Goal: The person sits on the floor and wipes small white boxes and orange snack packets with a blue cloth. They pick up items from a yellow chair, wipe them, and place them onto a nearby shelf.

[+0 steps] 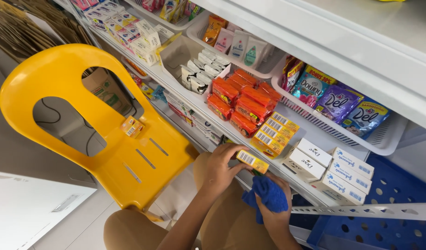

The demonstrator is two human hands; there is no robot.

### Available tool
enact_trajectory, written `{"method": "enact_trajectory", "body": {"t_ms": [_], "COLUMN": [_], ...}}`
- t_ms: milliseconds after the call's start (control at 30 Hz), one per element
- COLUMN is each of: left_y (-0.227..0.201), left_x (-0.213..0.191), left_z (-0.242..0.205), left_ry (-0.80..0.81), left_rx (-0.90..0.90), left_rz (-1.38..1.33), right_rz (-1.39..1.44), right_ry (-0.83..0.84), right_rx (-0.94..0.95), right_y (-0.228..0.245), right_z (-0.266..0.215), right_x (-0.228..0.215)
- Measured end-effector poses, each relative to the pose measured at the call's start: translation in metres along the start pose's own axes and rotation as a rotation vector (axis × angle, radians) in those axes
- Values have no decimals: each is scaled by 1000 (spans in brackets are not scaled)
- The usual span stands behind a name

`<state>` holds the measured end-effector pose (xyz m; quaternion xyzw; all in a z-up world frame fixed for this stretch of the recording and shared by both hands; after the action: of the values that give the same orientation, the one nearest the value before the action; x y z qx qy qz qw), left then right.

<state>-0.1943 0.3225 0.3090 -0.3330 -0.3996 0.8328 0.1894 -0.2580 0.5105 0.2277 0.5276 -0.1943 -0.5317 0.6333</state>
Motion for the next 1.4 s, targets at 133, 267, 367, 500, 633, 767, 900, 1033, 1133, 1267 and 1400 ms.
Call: {"method": "enact_trajectory", "body": {"t_ms": [133, 267, 367, 500, 633, 767, 900, 1033, 1133, 1267, 1400], "left_y": [-4, -3, -2, 4, 5, 9, 6, 18, 16, 18, 25], "left_x": [13, 21, 26, 35, 40, 47, 52, 64, 65, 63, 58], "left_z": [16, 19, 16, 12, 8, 10, 14, 14, 15, 12, 6], "left_ry": [4, 2, -51, -110, -148, -191, -233, -265, -284, -248, -202], "left_rx": [36, -6, -24, -60, -44, -55, 1, -24, 23, 81, 113], "left_rz": [3, -58, -84, -111, -125, -120, -141, -159, -81, -78, -108], "right_rz": [19, 53, 66, 56, 93, 138, 183, 81, 64, 134, 176], "right_ry": [-21, -53, -72, -54, -77, -76, -88, -100, -119, -101, -50], "right_rx": [76, 115, 86, 146, 163, 233, 314, 215, 161, 163, 165], "right_y": [14, 22, 27, 24, 28, 31, 36, 36, 39, 39, 43], "right_z": [14, 18, 19, 16, 19, 24, 28, 29, 30, 30, 32], "right_x": [2, 3, 4, 7, 10, 11, 12, 15, 18, 24, 28]}}
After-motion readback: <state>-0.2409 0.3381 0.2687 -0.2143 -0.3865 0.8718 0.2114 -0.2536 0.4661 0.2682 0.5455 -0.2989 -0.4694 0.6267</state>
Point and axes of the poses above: each hand's wrist, its own z-axis towards the middle knuckle, its own x-axis out of the palm, y = z × x, the point moved 2 cm from there along z, towards the middle knuckle, and after that the axes turned 1 degree about -y, right-handed, at the moved point
